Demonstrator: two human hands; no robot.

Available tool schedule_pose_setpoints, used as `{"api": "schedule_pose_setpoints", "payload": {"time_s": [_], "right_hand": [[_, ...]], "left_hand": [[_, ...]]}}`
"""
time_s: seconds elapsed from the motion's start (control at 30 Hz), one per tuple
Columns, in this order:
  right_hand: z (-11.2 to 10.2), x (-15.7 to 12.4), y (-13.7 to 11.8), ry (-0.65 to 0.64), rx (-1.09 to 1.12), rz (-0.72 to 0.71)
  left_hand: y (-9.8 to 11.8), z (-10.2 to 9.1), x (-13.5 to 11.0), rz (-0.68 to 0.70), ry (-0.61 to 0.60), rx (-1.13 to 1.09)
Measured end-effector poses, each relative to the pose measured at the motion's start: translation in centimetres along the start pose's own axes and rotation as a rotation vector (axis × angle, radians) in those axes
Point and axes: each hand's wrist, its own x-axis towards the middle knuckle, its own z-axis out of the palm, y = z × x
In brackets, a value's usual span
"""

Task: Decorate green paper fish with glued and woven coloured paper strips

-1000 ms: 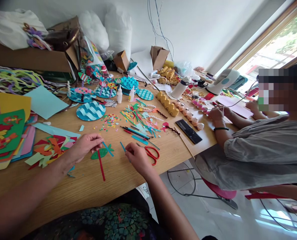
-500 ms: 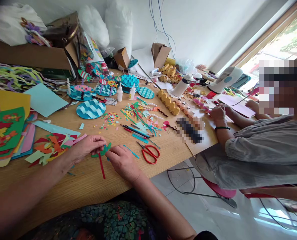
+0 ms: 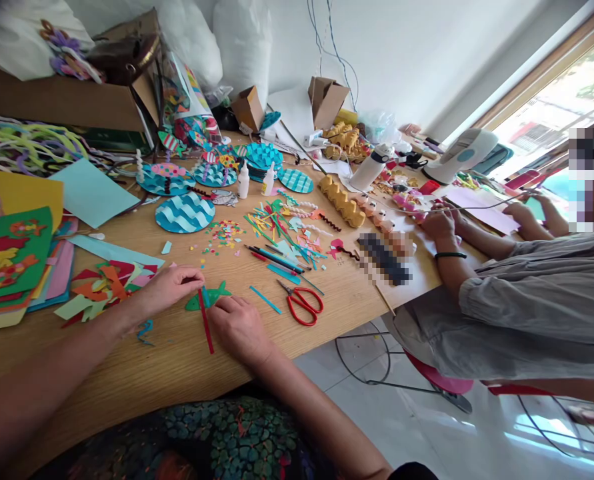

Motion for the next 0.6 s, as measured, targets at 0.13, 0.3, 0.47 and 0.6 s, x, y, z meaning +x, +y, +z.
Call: {"api": "schedule_pose_setpoints", "payload": {"time_s": [0.13,0.3,0.47,0.6], "right_hand": [[0.4,0.24,-0.16,-0.02,-0.028,-0.001],[0.49,0.41,-0.33,-0.052,-0.048,-0.001],[0.32,0.39,-0.53,-0.084,-0.06,0.023],[0.3,0.33,-0.57,-0.08,-0.069,0.017]], "left_hand": [[-0.25,0.05,-0.13,0.05,0.035,0.1],[-0.74,0.43,0.02,0.061,0.048,0.123],[-0.98,0.63,0.16,0.075,0.056,0.147],[-0.79,0.59,0.08,0.077,0.058,0.163]]}}
